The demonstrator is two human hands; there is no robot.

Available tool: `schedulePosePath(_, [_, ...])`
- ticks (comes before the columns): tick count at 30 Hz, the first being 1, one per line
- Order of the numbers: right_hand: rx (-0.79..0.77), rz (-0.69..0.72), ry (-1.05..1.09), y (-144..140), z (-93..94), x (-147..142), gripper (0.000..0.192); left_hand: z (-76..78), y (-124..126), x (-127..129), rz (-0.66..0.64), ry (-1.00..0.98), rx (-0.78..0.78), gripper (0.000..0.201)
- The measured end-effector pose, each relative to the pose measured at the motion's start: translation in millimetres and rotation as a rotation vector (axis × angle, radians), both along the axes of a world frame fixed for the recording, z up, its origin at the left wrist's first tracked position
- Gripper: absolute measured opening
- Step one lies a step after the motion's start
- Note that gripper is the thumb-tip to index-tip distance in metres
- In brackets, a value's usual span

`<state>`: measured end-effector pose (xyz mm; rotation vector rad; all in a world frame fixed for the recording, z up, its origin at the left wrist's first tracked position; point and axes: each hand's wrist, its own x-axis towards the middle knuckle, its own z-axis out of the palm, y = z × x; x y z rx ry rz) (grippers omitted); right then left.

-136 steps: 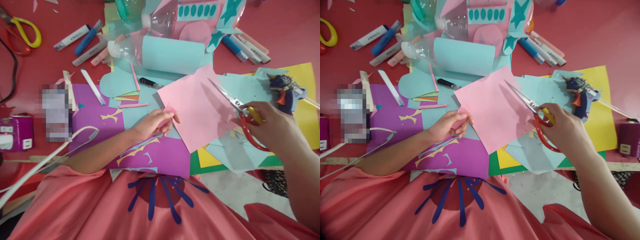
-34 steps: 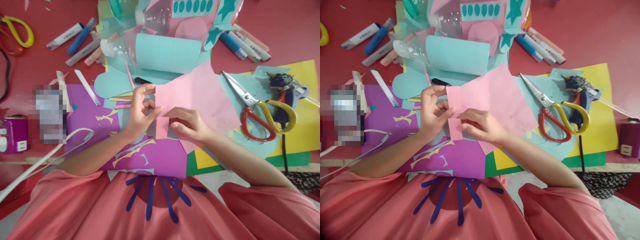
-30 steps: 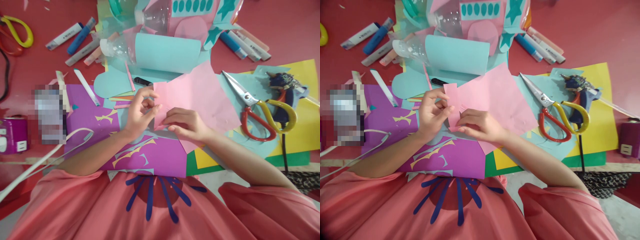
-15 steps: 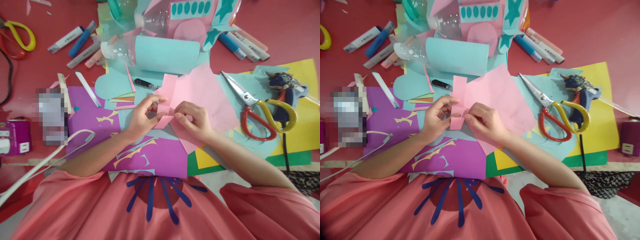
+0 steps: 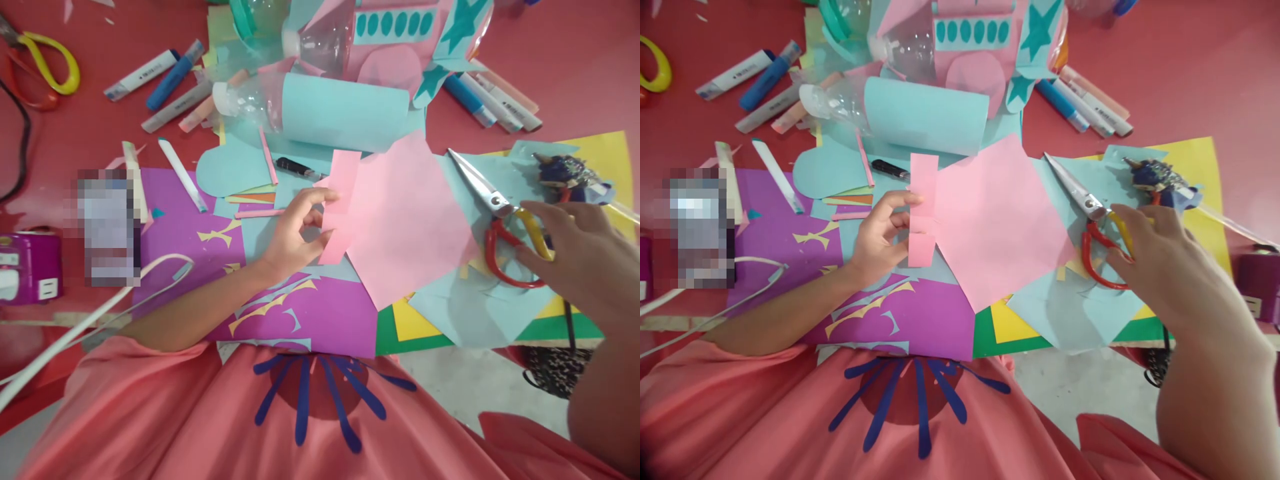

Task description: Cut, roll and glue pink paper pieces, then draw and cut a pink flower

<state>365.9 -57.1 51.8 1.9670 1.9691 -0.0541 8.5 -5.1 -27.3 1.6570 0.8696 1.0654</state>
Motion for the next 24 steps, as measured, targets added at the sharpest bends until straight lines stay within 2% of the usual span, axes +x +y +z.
schedulePosePath(4, [-0.069,-0.144,0.078,5,-8.2,-4,0.065,-0.2,0,-1,-0.004,0.003,0.039,0.041])
schedulePosePath(7, [-0.063,-0.213,0.148,13,-12.0,-11,0.063,-0.5,0,-1,-0.007,0.009,0.062,0.044])
schedulePosePath(11, [0.084,-0.334,0.183,19,-9.8,-16,0.046,-1.9,0,0,-0.007,0.009,0.082,0.045])
schedulePosePath(14, [0.217,-0.342,0.199,16,-2.4,-15,0.046,-2.9,0,0,-0.015,0.002,0.088,0.045])
schedulePosePath(17, [0.261,-0.189,0.348,8,3.2,-14,0.057,-2.1,0,0,-0.019,-0.004,0.084,0.049])
schedulePosePath(20, [0.142,0.1,0.465,0,6.0,-22,0.062,0.4,-1,1,-0.023,-0.008,0.09,0.05])
schedulePosePath(24, [0.022,0.36,0.38,-2,12.7,-46,0.056,3.2,-4,0,-0.015,0.007,0.066,0.052])
